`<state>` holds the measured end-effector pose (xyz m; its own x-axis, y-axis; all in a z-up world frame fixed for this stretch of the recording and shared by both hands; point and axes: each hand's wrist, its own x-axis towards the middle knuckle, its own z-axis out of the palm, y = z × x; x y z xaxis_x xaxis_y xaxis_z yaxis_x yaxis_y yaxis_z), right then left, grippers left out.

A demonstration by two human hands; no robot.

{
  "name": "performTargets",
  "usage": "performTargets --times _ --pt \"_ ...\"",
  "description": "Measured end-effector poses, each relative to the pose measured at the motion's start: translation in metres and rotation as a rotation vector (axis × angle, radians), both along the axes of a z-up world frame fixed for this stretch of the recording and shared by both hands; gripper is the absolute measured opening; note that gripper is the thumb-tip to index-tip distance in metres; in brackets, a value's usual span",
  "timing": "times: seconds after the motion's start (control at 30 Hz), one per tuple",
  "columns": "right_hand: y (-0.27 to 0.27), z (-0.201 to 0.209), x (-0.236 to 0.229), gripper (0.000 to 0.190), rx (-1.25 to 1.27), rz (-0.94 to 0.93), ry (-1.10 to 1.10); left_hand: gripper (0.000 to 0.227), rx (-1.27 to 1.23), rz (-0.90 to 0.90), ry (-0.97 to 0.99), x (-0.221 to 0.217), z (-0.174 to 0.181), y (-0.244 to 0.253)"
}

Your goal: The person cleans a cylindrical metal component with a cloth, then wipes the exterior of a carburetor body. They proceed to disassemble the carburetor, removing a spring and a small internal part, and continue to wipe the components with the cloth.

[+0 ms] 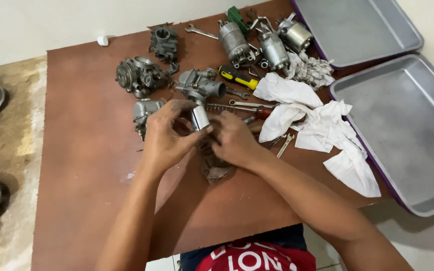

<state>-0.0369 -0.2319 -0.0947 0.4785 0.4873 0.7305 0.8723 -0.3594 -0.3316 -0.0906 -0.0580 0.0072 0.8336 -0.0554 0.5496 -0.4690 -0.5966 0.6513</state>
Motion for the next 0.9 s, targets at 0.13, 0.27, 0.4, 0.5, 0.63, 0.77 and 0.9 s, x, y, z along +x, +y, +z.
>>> performTargets --times 0.13,0.27,0.4,0.5,0.63,0.77,0.9 --pt "0.009 0.026 -0.018 0.012 -0.042 0.000 -0.117 0.046 -0.002 0.003 0.017 -0.015 0.013 -0.003" --pt "0.012 0.015 -0.014 0.027 -0.014 0.098 0.365 0.041 -0.059 -0.114 -0.024 -0.026 0.013 -0.010" --pt "0.003 0.028 -0.016 0.016 -0.081 0.135 0.185 0.040 -0.116 -0.119 -0.079 -0.028 -0.003 -0.012" --pt "-0.011 -0.018 0.001 0.051 0.125 0.223 0.369 0.040 -0.137 -0.123 -0.104 -0.032 -0.010 -0.012" --pt "-0.014 -0.005 0.000 0.019 0.238 0.202 0.629 0.036 -0.185 -0.146 -0.134 -0.034 -0.021 -0.012" --pt "-0.014 0.033 -0.014 0.010 0.402 0.150 0.835 0.035 -0.190 -0.120 -0.143 -0.037 -0.032 -0.010" --pt "-0.018 0.033 -0.009 0.006 0.545 0.142 0.928 0.035 -0.246 -0.067 -0.124 -0.035 -0.047 -0.009"
